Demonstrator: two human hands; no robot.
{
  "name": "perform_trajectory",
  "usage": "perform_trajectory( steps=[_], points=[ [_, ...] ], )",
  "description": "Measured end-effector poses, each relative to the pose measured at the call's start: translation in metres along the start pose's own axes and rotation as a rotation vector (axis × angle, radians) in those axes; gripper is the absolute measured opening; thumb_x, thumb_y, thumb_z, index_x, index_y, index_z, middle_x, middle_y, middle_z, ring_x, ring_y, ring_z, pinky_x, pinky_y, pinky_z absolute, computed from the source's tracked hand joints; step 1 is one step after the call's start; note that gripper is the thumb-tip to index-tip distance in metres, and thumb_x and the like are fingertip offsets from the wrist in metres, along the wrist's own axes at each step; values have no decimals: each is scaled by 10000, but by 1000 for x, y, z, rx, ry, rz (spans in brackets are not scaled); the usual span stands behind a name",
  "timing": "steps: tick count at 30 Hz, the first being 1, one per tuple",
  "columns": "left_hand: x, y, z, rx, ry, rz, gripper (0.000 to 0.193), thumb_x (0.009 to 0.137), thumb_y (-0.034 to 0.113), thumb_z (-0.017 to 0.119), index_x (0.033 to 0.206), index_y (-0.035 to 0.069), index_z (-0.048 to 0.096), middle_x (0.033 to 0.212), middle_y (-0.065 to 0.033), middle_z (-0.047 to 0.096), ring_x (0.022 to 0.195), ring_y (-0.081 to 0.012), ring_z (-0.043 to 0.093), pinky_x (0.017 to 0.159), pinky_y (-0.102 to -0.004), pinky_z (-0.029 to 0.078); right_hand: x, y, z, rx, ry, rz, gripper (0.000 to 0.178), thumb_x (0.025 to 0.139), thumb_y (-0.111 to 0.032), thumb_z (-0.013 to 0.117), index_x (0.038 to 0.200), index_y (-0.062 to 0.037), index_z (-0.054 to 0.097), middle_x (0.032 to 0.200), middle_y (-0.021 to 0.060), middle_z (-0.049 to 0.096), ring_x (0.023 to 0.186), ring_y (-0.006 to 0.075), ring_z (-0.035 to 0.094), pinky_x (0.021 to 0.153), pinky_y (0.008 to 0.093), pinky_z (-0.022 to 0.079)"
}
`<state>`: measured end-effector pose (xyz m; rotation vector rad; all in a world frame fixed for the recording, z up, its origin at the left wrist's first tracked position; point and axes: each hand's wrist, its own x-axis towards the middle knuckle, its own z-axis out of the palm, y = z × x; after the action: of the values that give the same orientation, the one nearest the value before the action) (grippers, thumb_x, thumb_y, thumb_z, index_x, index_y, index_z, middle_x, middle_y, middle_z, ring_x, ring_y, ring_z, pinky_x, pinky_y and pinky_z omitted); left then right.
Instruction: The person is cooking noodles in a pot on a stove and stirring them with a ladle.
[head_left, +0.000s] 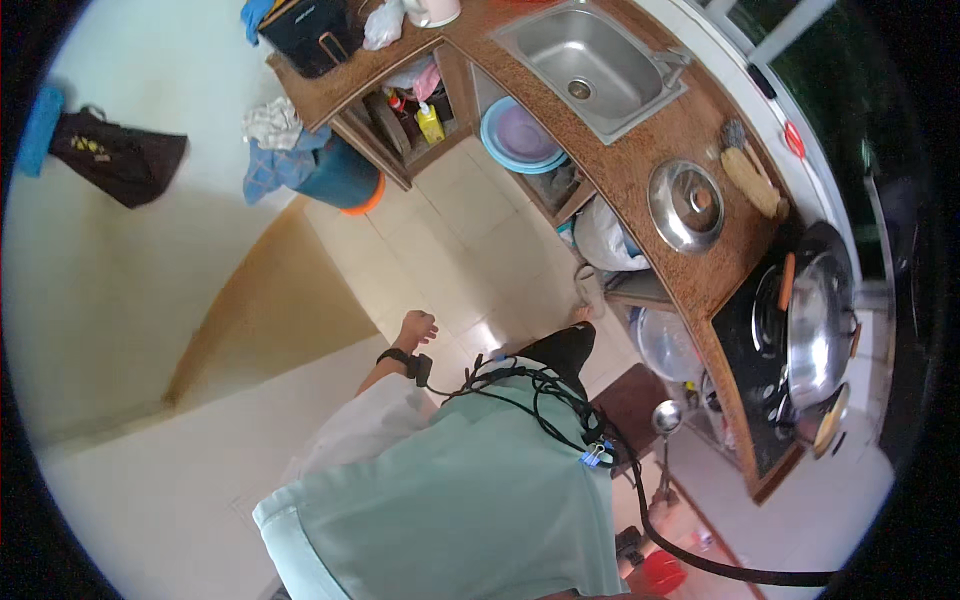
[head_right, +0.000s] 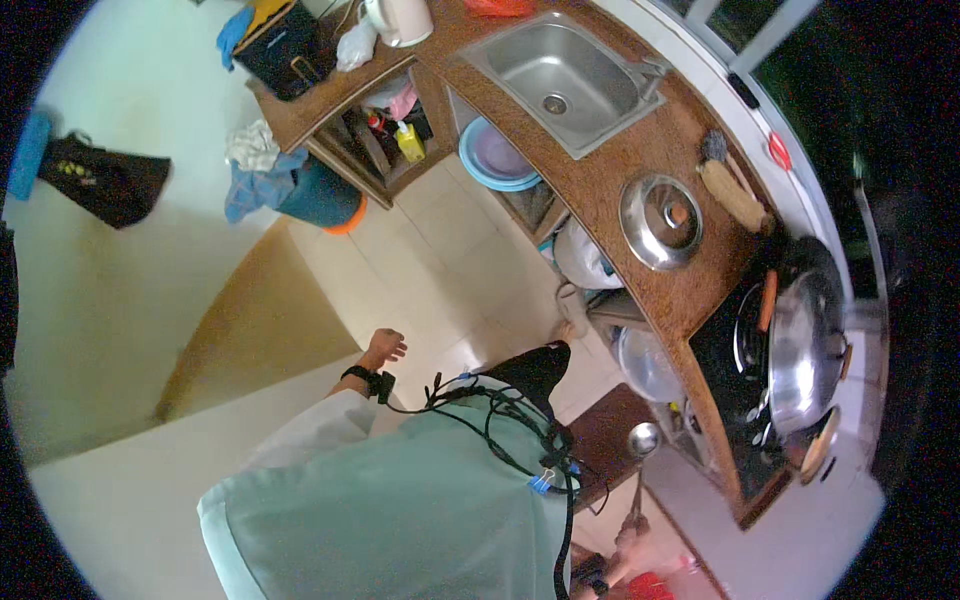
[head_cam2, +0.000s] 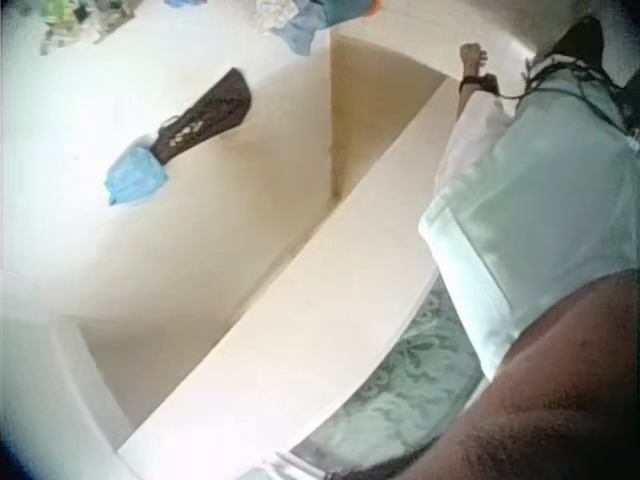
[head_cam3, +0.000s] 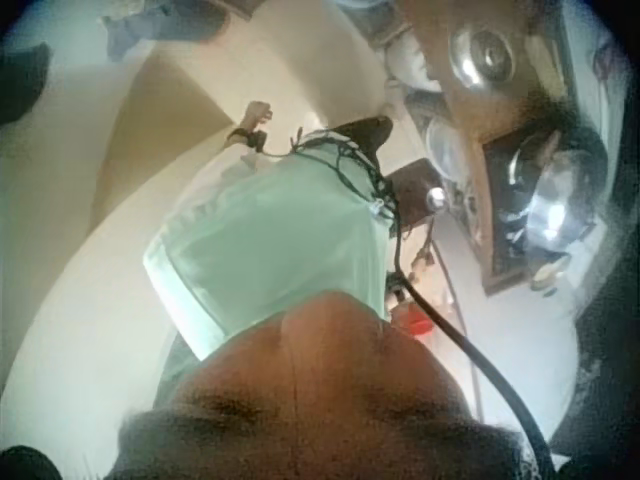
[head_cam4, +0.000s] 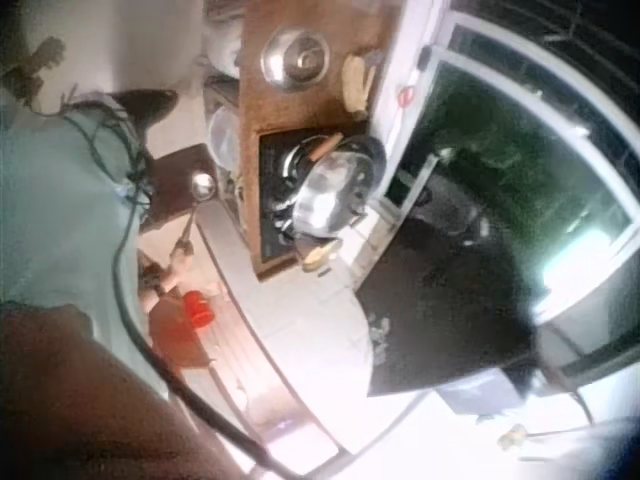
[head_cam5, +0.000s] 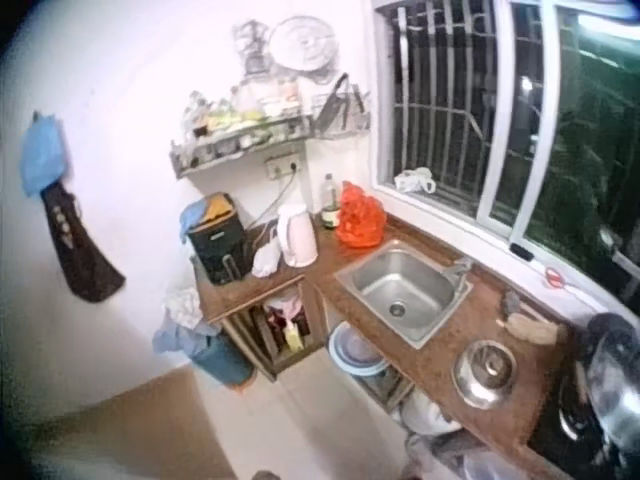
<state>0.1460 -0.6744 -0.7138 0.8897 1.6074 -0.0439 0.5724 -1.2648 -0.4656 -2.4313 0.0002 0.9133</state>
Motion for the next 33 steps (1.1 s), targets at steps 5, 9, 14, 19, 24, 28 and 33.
perform_trajectory(
  steps=[5,9,14,19,24,28,33],
  points=[
    [26,-62,29,-227,-52,-43,249,902,182,575,1029,-16,659,863,-150,731,651,-221,701,534,-363,545,38,-46,-12,-109,-32,-6,271,941,-297,628,929,-28,652,563,-11,495,440,92,476,350,258,340],
    [14,-111,16,-378,66,-34,264,915,201,582,1062,-3,659,868,-136,723,669,-220,690,542,-336,528,83,-71,-13,-160,-58,-8,194,954,-237,615,851,-76,583,604,-28,479,434,86,416,386,290,346],
    [8,-140,6,-472,132,-232,287,926,235,569,1073,7,664,833,-132,710,675,-212,676,558,-354,540,116,-89,-11,-284,-167,173,157,938,-218,609,874,-75,602,619,-16,502,437,116,436,400,298,369],
    [6,-118,-30,-467,122,-290,310,967,285,590,1107,12,630,894,-120,710,741,-224,690,624,-370,564,115,-136,36,-505,-213,239,135,934,-207,605,924,-73,615,628,-13,522,448,130,462,403,304,374],
    [61,-15,-129,-574,379,-92,244,970,225,547,1027,16,660,814,-89,703,661,-160,663,559,-301,521,125,-190,116,-646,-275,269,135,929,-196,600,974,-71,628,637,-10,542,459,144,488,405,309,380],
    [156,-22,-211,-298,444,75,269,990,268,564,1041,22,658,817,-67,698,683,-138,646,561,-277,488,141,-226,191,-708,-312,229,152,926,-187,596,1014,-69,638,644,-7,559,467,155,509,407,314,384],
    [157,-198,-316,-703,417,56,293,1027,319,528,1110,62,643,810,-84,659,609,-191,615,516,-334,515,126,-214,286,-730,-379,112,188,922,-175,592,1064,-67,650,653,-4,579,478,169,535,410,320,389]
  ],
)
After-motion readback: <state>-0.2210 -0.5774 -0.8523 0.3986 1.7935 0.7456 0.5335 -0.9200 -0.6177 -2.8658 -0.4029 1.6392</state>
